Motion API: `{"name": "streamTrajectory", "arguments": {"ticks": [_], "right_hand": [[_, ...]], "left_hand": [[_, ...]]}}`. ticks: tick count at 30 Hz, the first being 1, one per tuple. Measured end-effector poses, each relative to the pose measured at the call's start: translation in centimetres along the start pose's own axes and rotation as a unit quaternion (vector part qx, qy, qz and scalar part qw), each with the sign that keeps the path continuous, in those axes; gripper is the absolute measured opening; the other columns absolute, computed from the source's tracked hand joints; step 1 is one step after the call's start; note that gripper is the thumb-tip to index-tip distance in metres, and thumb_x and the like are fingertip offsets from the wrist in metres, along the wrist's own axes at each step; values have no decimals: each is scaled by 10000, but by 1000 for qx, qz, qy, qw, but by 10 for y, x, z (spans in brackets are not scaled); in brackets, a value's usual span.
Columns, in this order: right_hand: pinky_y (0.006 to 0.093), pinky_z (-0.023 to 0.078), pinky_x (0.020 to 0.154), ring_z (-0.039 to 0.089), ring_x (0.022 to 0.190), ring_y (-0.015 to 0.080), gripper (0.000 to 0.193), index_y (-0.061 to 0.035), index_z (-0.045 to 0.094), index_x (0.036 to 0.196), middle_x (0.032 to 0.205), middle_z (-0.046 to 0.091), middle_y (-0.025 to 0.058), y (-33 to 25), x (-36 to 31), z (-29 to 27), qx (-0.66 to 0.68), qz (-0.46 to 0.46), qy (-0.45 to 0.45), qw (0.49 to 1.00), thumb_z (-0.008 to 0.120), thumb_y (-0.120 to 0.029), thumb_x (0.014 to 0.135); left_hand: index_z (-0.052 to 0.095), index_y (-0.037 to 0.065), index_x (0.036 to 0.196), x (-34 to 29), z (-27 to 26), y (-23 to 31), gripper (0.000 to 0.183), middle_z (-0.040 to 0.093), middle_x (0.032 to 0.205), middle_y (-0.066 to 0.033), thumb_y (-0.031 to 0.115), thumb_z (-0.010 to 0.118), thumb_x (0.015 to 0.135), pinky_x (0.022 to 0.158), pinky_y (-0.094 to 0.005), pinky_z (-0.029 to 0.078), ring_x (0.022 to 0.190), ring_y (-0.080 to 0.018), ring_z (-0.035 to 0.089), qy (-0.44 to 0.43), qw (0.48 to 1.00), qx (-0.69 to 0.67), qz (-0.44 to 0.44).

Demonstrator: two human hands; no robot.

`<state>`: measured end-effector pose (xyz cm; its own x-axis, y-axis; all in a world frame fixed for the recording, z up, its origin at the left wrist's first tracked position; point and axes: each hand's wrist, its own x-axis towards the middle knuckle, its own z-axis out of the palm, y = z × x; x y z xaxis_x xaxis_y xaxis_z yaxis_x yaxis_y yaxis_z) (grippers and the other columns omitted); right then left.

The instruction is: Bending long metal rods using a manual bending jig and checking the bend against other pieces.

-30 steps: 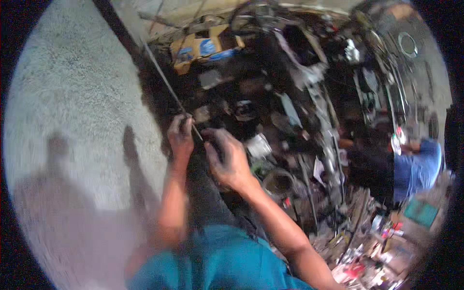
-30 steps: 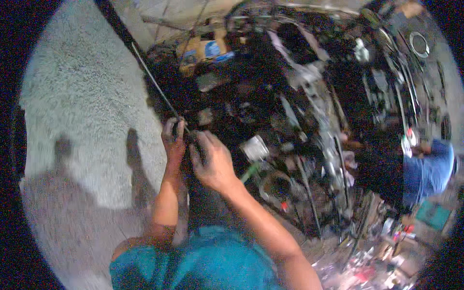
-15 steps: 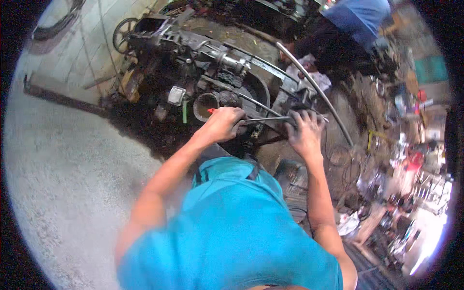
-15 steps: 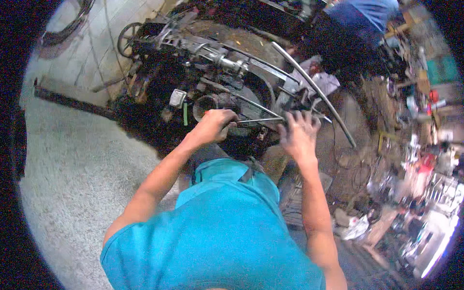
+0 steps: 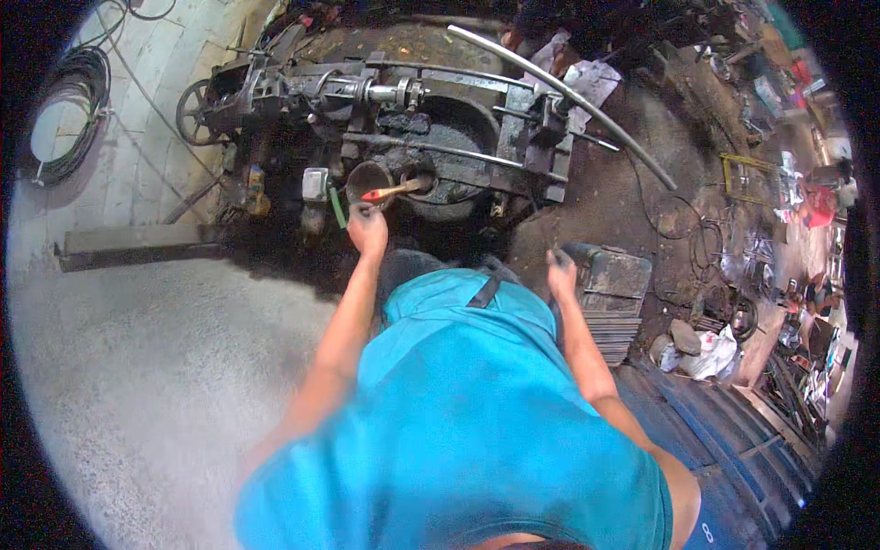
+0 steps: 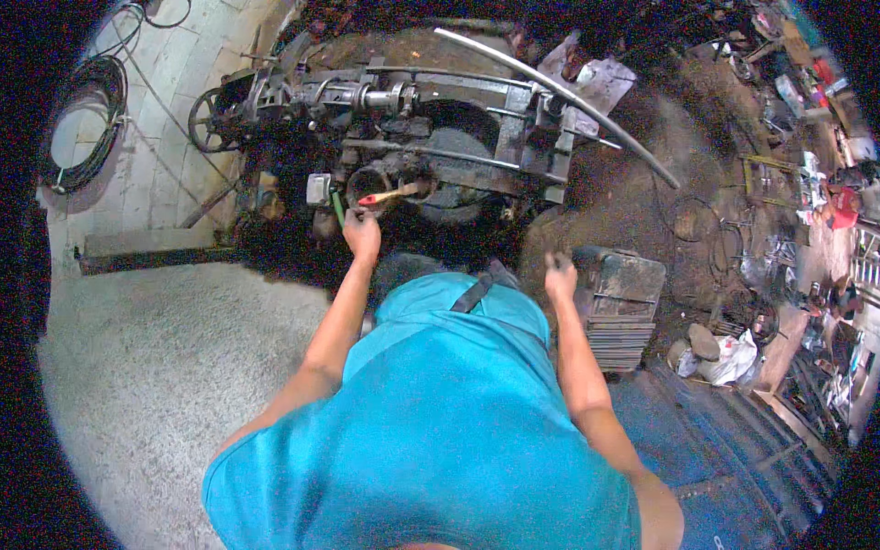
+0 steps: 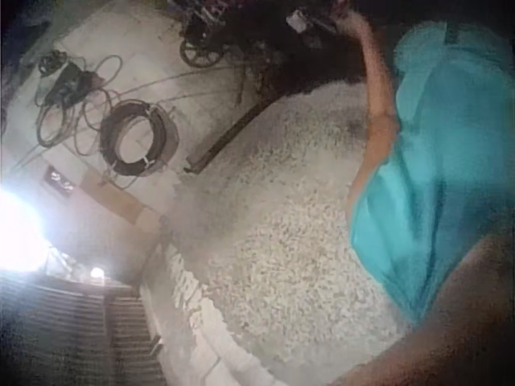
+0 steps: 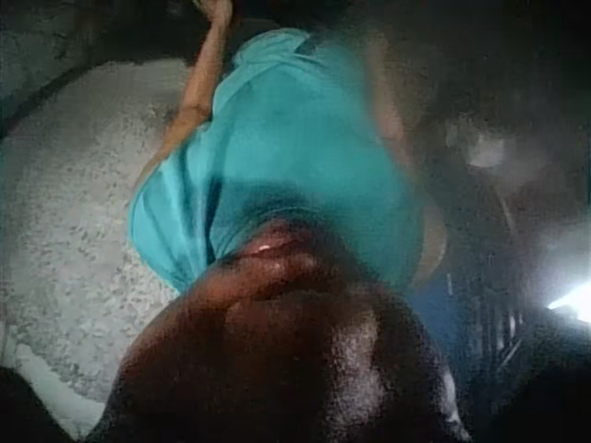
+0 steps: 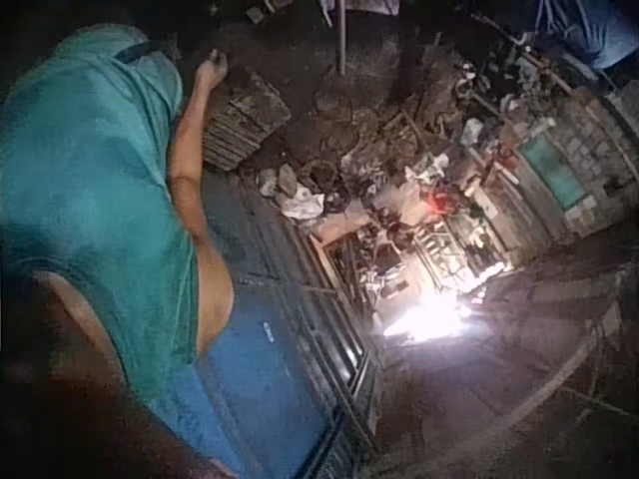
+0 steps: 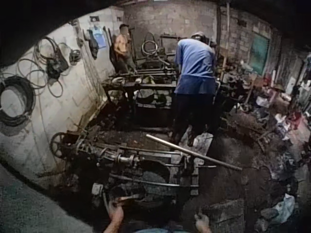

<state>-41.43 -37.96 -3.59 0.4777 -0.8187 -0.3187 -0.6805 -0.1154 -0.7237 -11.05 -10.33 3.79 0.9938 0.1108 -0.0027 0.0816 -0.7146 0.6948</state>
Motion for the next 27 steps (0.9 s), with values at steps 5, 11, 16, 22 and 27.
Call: {"name": "streamTrajectory", "arguments": {"ticks": [5, 11, 16, 22, 27], "right_hand": [[423, 442, 729, 620, 842, 361, 339, 17, 618, 847, 825, 651, 196, -31, 54, 45, -62, 63, -31, 996, 587, -320, 865], [370, 500, 725, 642, 831, 286, 271, -3, 660, 922, 881, 676, 157, 35, 176, 139, -100, 60, -102, 988, 554, -220, 798], [401, 499, 843, 645, 966, 309, 440, 9, 684, 915, 1001, 670, 187, -49, 152, 133, -245, 156, -19, 957, 513, -379, 800], [397, 493, 806, 640, 944, 318, 436, -36, 689, 904, 956, 671, 187, -67, 124, 104, -210, 76, -23, 974, 628, -440, 750], [388, 478, 810, 644, 908, 297, 371, -70, 692, 934, 917, 690, 130, -45, 105, 48, -152, 61, -4, 986, 617, -400, 779]], "left_hand": [[596, 38, 843, 5, -22, -42, 130, 647, 787, -193, 128, 577, 751, 705, -446, 475, 767, -384, 624, 38, 998, 25, -38], [598, 10, 927, 22, -21, -85, 263, 644, 879, -254, 183, 561, 733, 786, -483, 468, 858, -425, 611, 6, 991, 75, -109], [599, 8, 985, 42, -21, -114, 372, 636, 967, -273, 247, 560, 703, 878, -464, 449, 979, -425, 592, -65, 968, 80, -227], [540, -29, 1081, 77, 6, -167, 512, 624, 986, -211, 300, 649, 704, 770, -400, 475, 907, -340, 612, -102, 954, -22, -281], [599, 16, 1008, 81, 16, -152, 351, 575, 777, -104, 274, 583, 771, 468, -322, 455, 580, -199, 553, -158, 919, -192, -307]]}}
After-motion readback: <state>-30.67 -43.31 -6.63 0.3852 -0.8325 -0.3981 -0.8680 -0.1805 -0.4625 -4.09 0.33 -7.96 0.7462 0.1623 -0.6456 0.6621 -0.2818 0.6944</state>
